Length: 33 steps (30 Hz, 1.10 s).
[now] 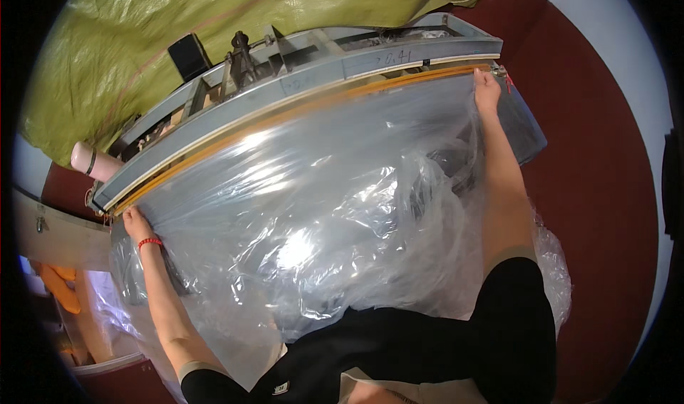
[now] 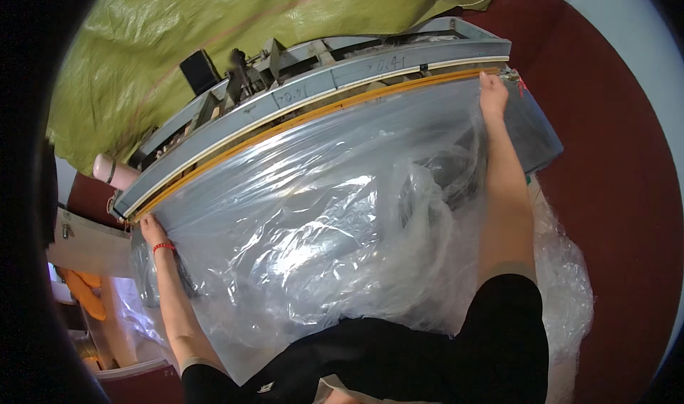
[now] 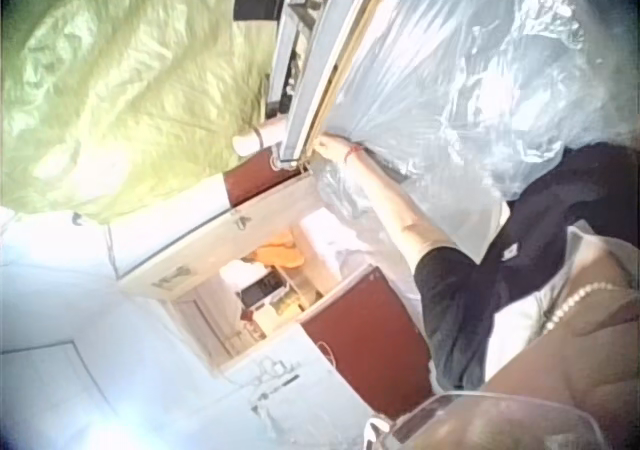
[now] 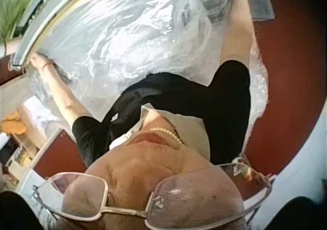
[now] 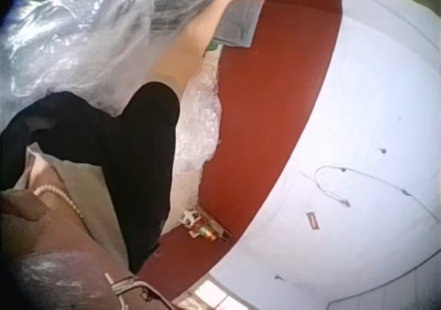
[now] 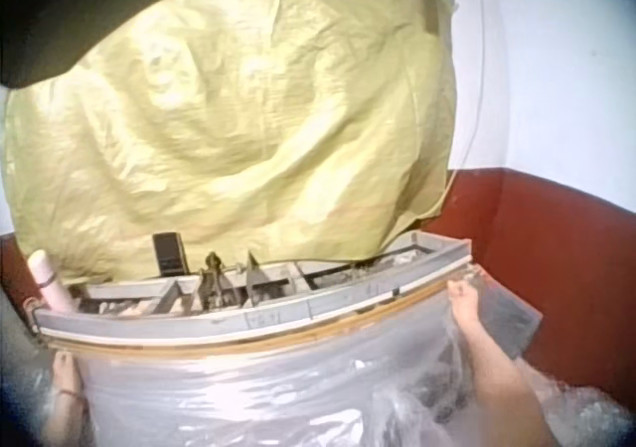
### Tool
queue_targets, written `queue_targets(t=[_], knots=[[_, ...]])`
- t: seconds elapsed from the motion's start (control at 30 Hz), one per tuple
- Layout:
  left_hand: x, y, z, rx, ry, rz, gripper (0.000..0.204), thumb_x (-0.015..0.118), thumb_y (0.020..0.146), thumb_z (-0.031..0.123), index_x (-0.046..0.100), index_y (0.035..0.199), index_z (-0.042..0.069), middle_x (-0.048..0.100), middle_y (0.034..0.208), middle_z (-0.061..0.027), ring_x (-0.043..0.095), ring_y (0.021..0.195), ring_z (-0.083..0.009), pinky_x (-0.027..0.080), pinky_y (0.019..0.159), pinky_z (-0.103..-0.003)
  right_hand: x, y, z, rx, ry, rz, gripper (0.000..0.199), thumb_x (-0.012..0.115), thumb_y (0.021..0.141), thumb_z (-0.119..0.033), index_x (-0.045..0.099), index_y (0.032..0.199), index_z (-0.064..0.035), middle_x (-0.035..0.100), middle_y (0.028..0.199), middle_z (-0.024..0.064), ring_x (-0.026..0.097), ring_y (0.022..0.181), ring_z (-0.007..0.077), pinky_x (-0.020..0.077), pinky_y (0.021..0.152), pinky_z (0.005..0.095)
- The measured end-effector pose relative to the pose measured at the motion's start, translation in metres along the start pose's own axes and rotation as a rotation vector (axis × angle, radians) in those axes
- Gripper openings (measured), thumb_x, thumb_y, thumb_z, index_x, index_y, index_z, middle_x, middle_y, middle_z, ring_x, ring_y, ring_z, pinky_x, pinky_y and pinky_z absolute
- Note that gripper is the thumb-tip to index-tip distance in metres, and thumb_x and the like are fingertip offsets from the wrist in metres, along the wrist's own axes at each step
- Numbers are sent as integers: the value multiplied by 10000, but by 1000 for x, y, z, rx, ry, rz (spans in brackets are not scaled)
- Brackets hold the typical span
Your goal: Applying and sealing large sheets of plastic film over components on a manufacturing machine.
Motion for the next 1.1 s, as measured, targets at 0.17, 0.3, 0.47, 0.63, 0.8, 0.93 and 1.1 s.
queue_targets(t=[0.17,0.3,0.47,0.63,0.8,0.93,1.1], knots=[[30,17,0,-70,-50,-1,219,549,836,184,461,655,96,413,588,52,335,521,-45,281,471,-191,18,11,-1,56,408,60,224,626,766,-229,574,761,-11,592,677,57,533,634,107,428,615,254],[16,27,-14,32,-53,71,239,576,817,205,461,638,97,437,591,42,359,537,-47,306,494,-183,33,20,11,39,204,153,215,643,729,-214,566,746,-14,599,688,87,564,658,172,444,645,298],[24,12,15,-152,-84,46,193,540,793,161,488,635,64,467,589,15,428,516,-86,384,484,-212,9,33,33,44,211,371,131,560,745,-133,536,825,-32,594,774,101,576,700,216,457,675,318],[25,4,22,-187,-303,191,73,504,797,114,519,776,46,524,715,-17,497,611,-103,436,497,-244,18,40,42,234,568,213,128,516,765,-58,514,872,13,579,736,95,579,634,172,472,623,280],[7,-18,52,-227,-359,-193,75,530,799,74,508,864,45,522,772,-15,494,677,-89,432,580,-215,11,-10,-87,-155,202,437,144,543,766,-94,556,876,-2,587,870,116,561,774,230,444,714,314],[-19,-71,139,-126,-371,-283,87,520,804,50,499,888,61,492,746,12,470,659,-64,395,597,-186,16,-122,-279,-553,430,-89,182,583,746,-119,553,906,-37,568,920,103,523,915,245,399,793,345],[-82,-96,183,-4,-504,-199,127,521,809,36,491,931,53,493,781,3,481,702,-67,389,665,-181,30,-240,-376,-1078,367,-204,175,606,749,-158,571,877,-45,578,843,105,543,834,274,423,726,330]])
Point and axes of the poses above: each hand's wrist, its own y-axis towards the middle knuckle, its own x-axis out of the palm, z = x × y, the point moved 3 cm from there along y, towards the middle knuckle
